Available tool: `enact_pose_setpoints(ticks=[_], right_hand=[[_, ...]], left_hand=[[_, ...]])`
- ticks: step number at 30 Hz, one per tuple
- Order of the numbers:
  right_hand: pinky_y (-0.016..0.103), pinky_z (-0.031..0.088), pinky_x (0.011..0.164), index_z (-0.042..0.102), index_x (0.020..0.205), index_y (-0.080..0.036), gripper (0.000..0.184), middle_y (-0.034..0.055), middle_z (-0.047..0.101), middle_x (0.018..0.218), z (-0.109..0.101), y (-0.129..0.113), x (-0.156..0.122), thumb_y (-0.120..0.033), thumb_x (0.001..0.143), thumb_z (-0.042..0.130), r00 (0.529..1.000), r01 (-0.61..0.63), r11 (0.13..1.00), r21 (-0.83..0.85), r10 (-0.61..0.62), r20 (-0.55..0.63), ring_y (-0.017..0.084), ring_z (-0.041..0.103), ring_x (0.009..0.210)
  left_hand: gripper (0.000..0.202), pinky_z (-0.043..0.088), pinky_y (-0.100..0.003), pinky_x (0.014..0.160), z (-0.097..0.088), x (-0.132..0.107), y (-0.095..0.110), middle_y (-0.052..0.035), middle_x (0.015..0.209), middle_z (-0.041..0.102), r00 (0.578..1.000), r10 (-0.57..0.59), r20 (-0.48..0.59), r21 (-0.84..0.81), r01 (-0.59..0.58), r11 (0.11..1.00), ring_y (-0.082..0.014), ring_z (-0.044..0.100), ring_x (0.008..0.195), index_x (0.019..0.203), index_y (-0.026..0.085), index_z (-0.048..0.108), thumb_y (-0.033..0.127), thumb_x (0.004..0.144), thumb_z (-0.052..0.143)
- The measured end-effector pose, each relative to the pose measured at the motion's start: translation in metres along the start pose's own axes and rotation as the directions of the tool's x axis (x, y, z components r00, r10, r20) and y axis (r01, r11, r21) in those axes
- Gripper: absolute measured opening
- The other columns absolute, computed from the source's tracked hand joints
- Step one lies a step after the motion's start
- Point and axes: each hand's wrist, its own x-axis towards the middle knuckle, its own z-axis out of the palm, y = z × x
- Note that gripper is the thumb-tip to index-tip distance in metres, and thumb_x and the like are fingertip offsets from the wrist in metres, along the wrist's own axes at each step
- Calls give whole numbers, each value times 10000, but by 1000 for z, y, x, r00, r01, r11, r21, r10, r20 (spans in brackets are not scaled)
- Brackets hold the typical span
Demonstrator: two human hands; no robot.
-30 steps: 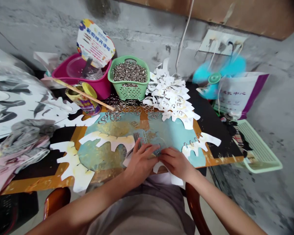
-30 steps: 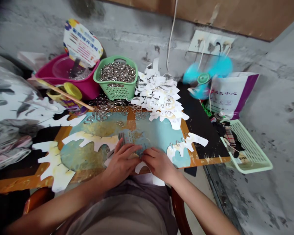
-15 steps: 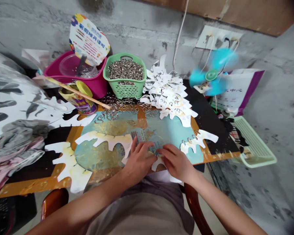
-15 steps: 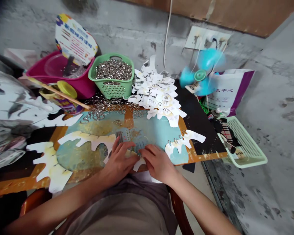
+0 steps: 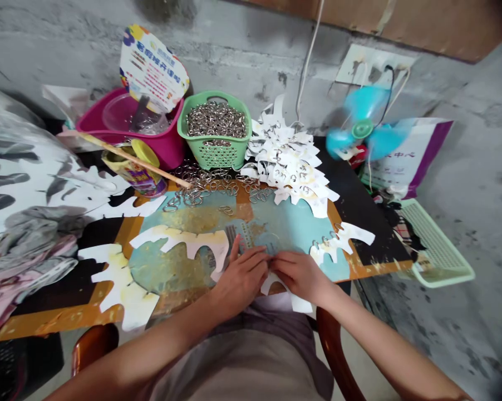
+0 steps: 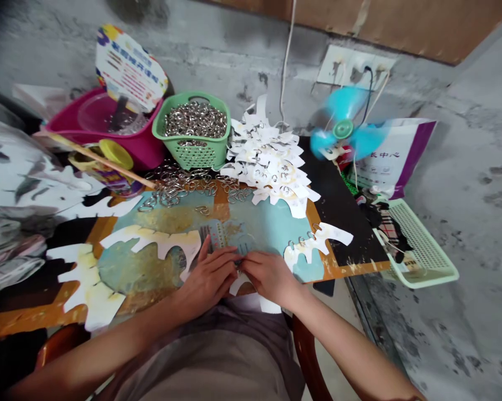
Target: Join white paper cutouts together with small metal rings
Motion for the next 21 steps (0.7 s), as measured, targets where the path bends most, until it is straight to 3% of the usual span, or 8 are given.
enact_pose_setpoints(ticks=[3, 6, 13, 18, 21], right_hand=[[311, 496, 739, 676, 985, -173, 170, 77, 705, 954, 3, -3, -6, -111, 947, 522, 995, 35, 998, -54, -40, -95, 206, 634, 832], [331, 495, 718, 673, 1015, -168, 182, 84, 710, 953, 5, -8, -13, -129, 962, 503, 991, 31, 996, -79, -41, -130, 212, 602, 798], [374, 526, 771, 674, 1047, -145, 192, 119, 691, 1042, 11, -23, -29, -110, 954, 509, 975, -22, 990, -141, -10, -223, 237, 600, 872], [392, 552, 786, 662, 1052, -137, 229, 144, 660, 1053, 16, -29, -34, -82, 947, 466, 969, -78, 988, -137, 43, -243, 253, 615, 913], [396, 556, 805, 651, 1045, -161, 215, 139, 627, 1073, 13, -29, -35, -96, 937, 478, 966, -126, 992, -6, 122, -229, 252, 624, 947]], left_hand=[[121, -8, -642, 1221, -1, 1, -1, -56, 1037, 744, 996, -70, 55, -45, 73, 996, -275, 588, 1228, 995, 174, 616, 105, 919, 551], [226, -58, -662, 1206, -1, 0, -3, -44, 1062, 741, 992, -103, 76, -63, 107, 992, -297, 550, 1270, 1128, 198, 611, 147, 909, 592], [131, -54, -690, 1185, 1, -3, -5, 27, 1109, 722, 993, -98, 63, -93, 104, 990, -292, 507, 1265, 965, 280, 690, 210, 940, 581], [171, 80, -726, 1160, 0, -3, -3, -73, 1225, 635, 996, -74, 41, -38, 75, 996, -315, 492, 1254, 973, 270, 717, 195, 935, 568], [222, 143, -749, 1130, -1, -3, -2, -114, 1319, 543, 999, -34, 28, 1, 34, 999, -324, 476, 1259, 1019, 296, 729, 172, 927, 569]])
